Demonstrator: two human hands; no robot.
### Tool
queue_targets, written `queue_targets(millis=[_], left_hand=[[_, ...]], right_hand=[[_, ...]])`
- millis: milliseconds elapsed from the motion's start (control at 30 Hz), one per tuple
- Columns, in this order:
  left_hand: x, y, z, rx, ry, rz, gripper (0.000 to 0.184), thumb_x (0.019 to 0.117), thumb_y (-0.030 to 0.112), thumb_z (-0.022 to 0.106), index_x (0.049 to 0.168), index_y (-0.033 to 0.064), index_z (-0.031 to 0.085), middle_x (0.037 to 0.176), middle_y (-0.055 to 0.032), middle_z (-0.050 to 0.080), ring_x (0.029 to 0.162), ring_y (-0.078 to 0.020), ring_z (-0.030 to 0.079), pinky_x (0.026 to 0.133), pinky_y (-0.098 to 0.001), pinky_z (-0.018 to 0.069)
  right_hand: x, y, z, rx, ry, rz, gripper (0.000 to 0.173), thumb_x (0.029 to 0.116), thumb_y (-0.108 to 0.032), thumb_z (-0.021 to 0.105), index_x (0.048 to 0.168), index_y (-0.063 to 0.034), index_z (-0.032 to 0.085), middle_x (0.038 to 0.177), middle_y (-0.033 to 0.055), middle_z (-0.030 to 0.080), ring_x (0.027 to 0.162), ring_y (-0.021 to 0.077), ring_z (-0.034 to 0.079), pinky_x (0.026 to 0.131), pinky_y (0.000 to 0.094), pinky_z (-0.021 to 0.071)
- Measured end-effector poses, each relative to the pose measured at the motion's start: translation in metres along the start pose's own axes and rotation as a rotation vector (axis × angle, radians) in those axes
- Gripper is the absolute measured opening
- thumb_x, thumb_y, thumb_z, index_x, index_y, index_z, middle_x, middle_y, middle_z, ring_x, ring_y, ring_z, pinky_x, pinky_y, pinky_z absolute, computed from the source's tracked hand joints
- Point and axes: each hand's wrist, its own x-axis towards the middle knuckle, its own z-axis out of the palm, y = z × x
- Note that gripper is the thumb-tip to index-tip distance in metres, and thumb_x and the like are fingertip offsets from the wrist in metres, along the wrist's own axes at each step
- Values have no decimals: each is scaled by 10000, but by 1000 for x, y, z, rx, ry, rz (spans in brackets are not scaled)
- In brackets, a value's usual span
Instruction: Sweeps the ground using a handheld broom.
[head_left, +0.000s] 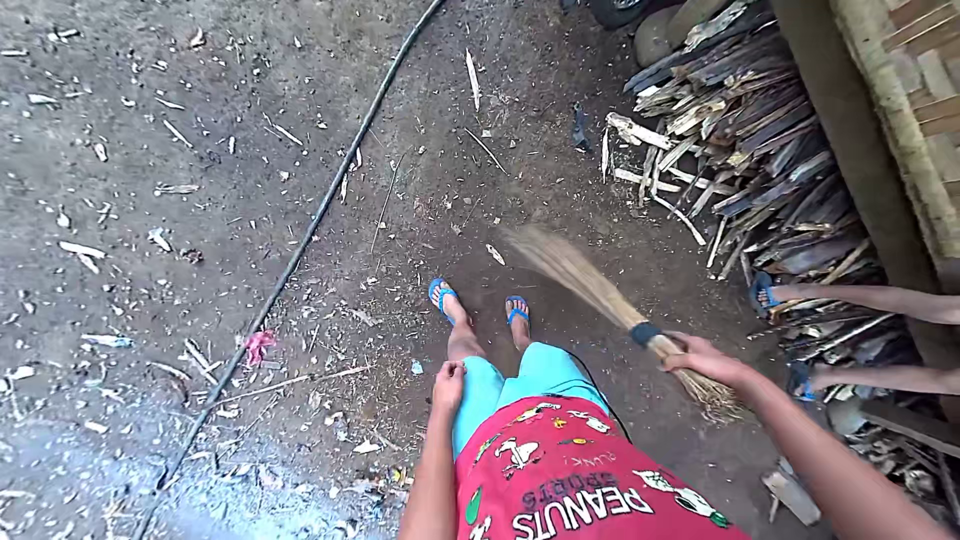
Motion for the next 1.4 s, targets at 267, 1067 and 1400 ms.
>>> queue_targets(millis=[267, 1067, 1400], left_hand=[[17, -4, -111, -289, 127, -67, 343, 1111, 124, 362, 1314, -82, 546, 1105, -197, 664, 822, -194, 651, 762, -356, 542], [32, -7, -131, -399, 53, -72, 326, 1114, 165, 384, 1315, -16, 567, 1099, -149, 689, 836, -203, 659, 695, -373, 526], [-6, -92, -157, -433, 233, -340, 352, 1121, 194, 382, 1321, -34, 561, 1075, -180, 676, 767, -193, 619, 679, -369, 506]], right_hand=[[63, -100, 15, 49, 450, 334, 614, 961, -370, 682, 1366, 69, 544, 1363, 278, 573, 1259, 378, 558, 1049, 574, 429], [24, -189, 110, -34, 378, 244, 565, 869, -314, 763, 1267, 48, 590, 1169, 245, 646, 1063, 350, 635, 929, 571, 497], [46, -385, 286, 2, -422, -346, 340, 895, -288, 727, 1095, -26, 646, 881, 92, 665, 736, 149, 632, 695, 357, 546]])
